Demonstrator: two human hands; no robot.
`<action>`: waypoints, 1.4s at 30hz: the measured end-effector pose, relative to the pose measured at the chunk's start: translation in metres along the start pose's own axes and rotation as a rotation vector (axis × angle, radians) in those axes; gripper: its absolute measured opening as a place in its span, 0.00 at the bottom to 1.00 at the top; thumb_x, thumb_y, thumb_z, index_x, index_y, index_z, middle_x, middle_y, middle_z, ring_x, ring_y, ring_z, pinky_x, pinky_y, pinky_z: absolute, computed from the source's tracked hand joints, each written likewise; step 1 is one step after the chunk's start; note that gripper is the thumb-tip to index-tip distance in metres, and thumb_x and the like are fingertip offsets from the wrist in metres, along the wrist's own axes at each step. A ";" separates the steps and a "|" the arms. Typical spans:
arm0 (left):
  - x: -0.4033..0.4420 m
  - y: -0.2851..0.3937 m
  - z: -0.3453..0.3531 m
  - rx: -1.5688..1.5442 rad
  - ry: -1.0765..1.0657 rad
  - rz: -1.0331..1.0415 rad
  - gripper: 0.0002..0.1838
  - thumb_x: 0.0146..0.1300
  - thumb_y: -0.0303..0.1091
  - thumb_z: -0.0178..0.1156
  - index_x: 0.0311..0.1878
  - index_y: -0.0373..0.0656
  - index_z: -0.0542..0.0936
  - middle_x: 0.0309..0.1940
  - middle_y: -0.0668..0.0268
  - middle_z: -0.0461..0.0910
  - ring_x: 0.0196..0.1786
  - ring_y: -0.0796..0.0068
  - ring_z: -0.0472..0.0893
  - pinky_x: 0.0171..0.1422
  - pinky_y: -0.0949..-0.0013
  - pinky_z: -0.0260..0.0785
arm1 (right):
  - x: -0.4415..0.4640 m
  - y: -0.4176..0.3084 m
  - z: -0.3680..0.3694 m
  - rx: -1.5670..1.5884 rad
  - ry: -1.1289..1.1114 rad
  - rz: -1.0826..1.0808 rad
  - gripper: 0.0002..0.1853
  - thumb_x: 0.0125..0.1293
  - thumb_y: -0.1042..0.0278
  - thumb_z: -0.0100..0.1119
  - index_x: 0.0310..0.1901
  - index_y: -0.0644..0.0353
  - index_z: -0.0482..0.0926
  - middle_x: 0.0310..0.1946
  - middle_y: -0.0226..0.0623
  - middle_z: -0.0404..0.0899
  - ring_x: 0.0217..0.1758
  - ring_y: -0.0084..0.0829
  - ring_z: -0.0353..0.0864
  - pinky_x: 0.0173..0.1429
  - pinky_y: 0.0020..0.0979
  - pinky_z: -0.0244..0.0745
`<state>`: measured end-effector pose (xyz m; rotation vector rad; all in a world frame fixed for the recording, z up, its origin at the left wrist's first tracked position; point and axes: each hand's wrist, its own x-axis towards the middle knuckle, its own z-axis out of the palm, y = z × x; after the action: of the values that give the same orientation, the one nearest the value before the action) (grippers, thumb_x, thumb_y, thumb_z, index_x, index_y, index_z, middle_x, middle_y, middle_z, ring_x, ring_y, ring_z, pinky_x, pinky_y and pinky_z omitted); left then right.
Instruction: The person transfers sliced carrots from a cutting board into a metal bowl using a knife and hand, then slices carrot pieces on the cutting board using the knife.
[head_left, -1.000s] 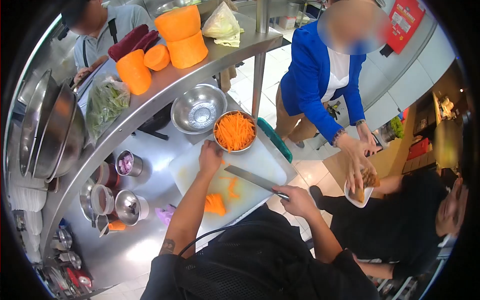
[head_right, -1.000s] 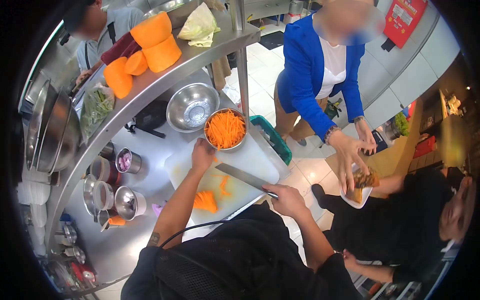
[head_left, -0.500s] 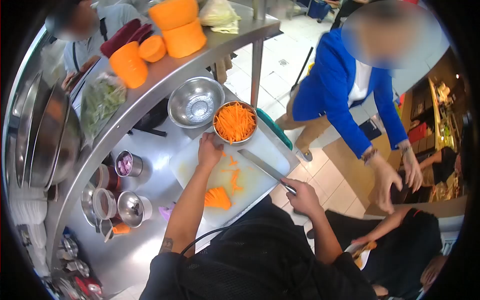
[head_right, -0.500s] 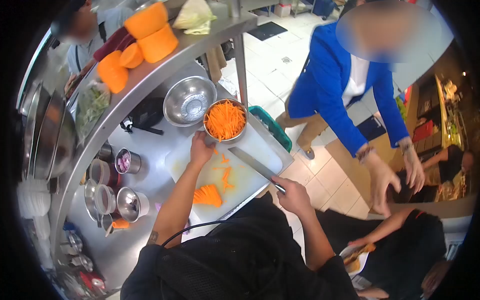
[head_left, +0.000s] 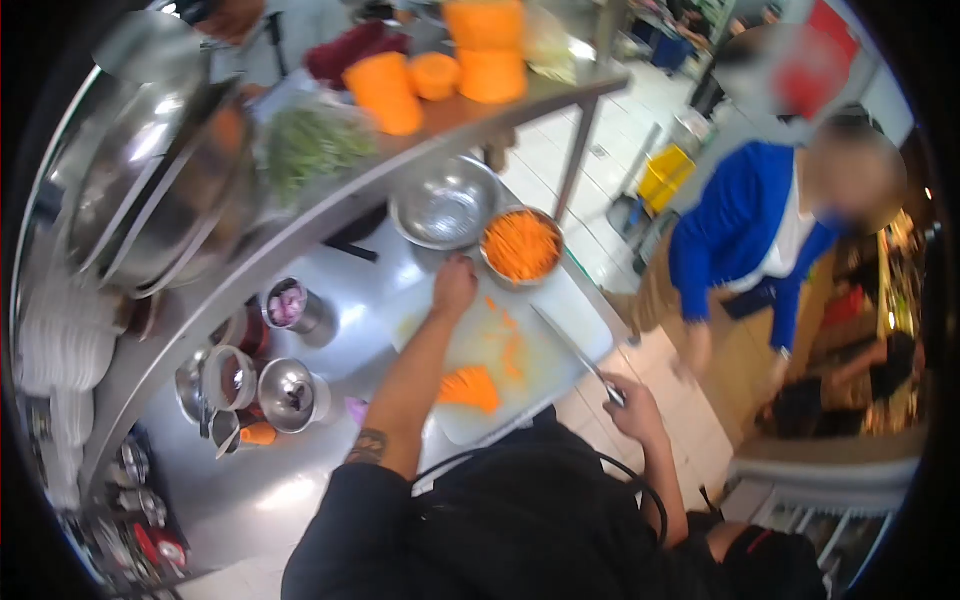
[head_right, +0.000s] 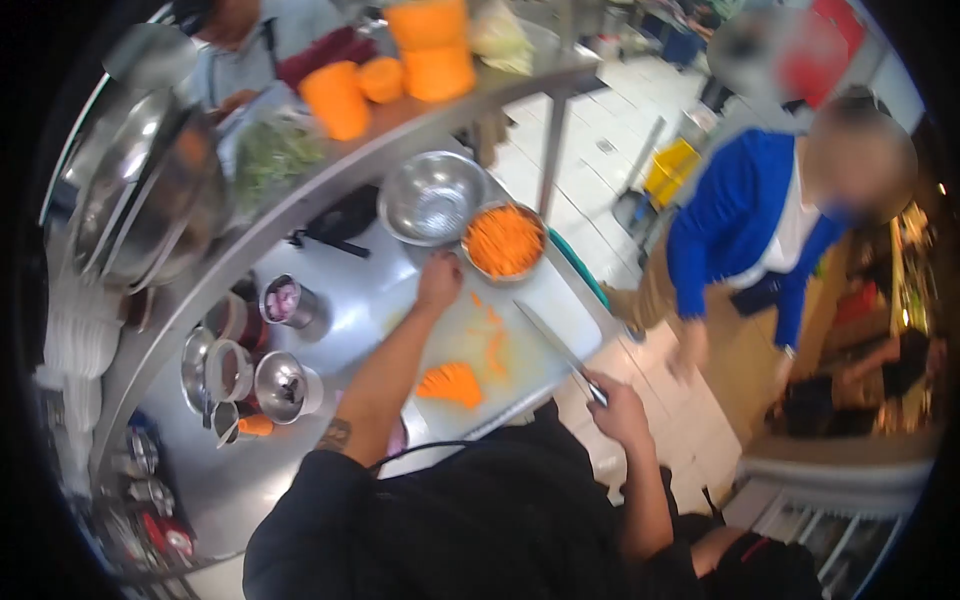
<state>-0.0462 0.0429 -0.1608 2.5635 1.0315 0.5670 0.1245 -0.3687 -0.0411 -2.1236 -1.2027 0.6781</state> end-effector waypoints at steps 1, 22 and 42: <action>-0.016 0.015 0.004 -0.026 -0.042 0.022 0.05 0.64 0.27 0.61 0.40 0.39 0.84 0.48 0.51 0.83 0.56 0.45 0.81 0.64 0.48 0.74 | -0.010 0.000 -0.007 -0.002 0.010 0.053 0.30 0.59 0.75 0.67 0.66 0.51 0.84 0.55 0.52 0.88 0.58 0.51 0.89 0.63 0.42 0.82; -0.103 0.117 -0.076 0.071 -0.666 0.059 0.49 0.46 0.36 0.83 0.73 0.38 0.71 0.65 0.47 0.72 0.68 0.45 0.77 0.71 0.51 0.74 | -0.009 0.017 -0.006 0.573 -0.317 0.352 0.18 0.79 0.66 0.61 0.67 0.59 0.78 0.31 0.35 0.82 0.25 0.28 0.81 0.32 0.31 0.80; -0.136 0.128 -0.011 -0.415 -0.246 -0.326 0.31 0.53 0.18 0.75 0.63 0.32 0.78 0.52 0.53 0.78 0.49 0.58 0.83 0.57 0.62 0.81 | -0.006 0.047 0.058 1.041 -0.598 0.422 0.15 0.86 0.56 0.49 0.63 0.55 0.73 0.28 0.32 0.80 0.23 0.23 0.78 0.26 0.28 0.74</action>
<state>-0.0660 -0.1400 -0.1293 1.9938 1.0820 0.3260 0.1094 -0.3786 -0.1141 -1.2735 -0.4100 1.7481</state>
